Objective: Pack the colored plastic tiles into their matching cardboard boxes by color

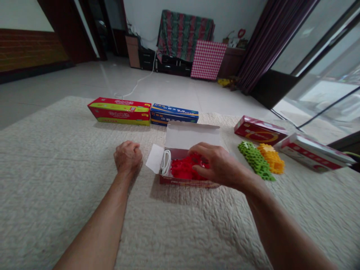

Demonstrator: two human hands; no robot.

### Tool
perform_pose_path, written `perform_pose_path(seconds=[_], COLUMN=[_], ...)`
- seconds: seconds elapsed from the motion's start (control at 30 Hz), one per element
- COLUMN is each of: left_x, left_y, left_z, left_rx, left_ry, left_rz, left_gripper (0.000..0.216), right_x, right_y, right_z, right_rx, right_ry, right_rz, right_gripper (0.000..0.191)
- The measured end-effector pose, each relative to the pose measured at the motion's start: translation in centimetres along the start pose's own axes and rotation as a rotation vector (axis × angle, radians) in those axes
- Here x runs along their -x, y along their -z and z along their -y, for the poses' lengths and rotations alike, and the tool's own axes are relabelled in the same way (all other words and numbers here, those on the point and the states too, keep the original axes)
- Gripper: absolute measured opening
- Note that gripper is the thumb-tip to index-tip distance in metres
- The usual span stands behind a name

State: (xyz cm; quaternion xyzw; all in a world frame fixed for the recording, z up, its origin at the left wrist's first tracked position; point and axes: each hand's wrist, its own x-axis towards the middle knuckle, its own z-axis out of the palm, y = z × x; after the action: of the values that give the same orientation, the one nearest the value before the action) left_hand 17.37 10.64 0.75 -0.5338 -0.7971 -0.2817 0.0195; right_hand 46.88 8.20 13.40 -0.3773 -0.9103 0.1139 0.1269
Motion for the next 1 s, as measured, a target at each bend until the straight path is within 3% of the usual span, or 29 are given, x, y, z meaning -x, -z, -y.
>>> perform_pose_path(seconds=[0.1,0.23,0.4,0.73,0.83,1.0], left_x=[0.0,-0.2,-0.3,-0.2,-0.3,-0.3], left_y=[0.0,-0.3,-0.5,-0.1,-0.1,-0.2], left_z=[0.1,0.3,0.6,0.2,0.2,0.3], left_rx=[-0.006,-0.015,-0.019,-0.016,-0.020,-0.009], left_ry=[-0.013,-0.039,-0.045,-0.038,-0.040,-0.036], left_rz=[-0.011,-0.026,-0.030,-0.020,-0.026,-0.030], left_gripper=[0.033,0.031,0.030,0.032,0.031,0.030], right_x=[1.4,2.5,2.3,1.4,1.8,2.0], right_y=[1.4,2.1,1.4,-0.2,0.5,2.5], right_z=[-1.0,-2.1,-2.1,-0.8,-0.3,0.1], right_rx=[0.036,0.071,0.109,0.112,0.087,0.020], right_ry=[-0.048,-0.128,-0.139,-0.189,-0.187,-0.130], right_rz=[-0.031,0.060,0.120,0.046,-0.038,-0.328], right_gripper=[0.020,0.023,0.018,0.018,0.016,0.020])
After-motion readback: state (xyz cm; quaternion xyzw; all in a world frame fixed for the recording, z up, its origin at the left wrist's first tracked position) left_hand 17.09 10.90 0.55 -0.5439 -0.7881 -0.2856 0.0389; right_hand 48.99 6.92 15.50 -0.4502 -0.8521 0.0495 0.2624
